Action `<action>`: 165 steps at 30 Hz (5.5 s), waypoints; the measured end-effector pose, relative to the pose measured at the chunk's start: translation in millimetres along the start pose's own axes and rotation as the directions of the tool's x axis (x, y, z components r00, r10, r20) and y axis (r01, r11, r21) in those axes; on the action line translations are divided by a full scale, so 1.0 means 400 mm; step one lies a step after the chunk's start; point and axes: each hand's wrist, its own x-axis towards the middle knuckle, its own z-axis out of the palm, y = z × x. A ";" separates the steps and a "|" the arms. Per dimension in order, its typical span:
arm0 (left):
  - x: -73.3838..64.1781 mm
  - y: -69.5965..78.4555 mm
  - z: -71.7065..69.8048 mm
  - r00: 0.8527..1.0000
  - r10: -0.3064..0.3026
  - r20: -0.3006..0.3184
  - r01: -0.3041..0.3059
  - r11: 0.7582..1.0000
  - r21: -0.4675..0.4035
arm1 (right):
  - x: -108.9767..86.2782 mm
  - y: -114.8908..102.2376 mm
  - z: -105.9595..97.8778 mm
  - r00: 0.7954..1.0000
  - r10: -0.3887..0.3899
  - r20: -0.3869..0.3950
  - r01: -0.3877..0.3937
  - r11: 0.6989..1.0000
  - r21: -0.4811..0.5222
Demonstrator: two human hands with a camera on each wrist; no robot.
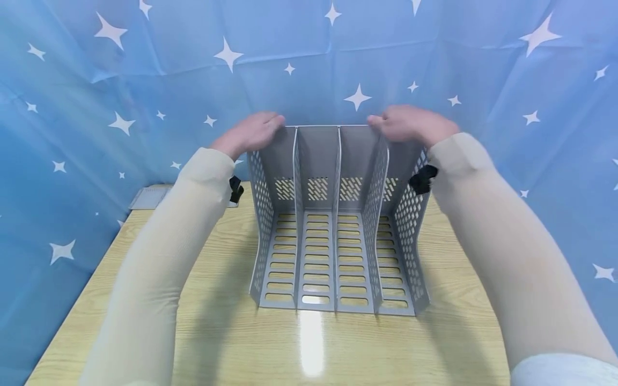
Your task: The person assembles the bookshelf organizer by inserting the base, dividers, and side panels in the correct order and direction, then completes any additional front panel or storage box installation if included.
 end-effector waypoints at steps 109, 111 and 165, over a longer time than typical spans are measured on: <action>-0.127 -0.208 0.515 0.986 -0.077 -0.145 0.011 0.913 -0.407 | -0.285 0.159 0.369 0.696 -0.073 -0.714 0.585 0.634 0.506; -0.136 -0.225 0.514 0.987 -0.092 -0.132 0.037 0.928 -0.372 | -0.283 0.142 0.379 0.663 -0.032 -0.748 0.604 0.612 0.510; -0.321 -0.291 0.462 0.944 -0.324 0.057 0.316 0.941 0.117 | -0.235 0.120 0.455 0.563 0.055 -0.825 0.802 0.203 0.561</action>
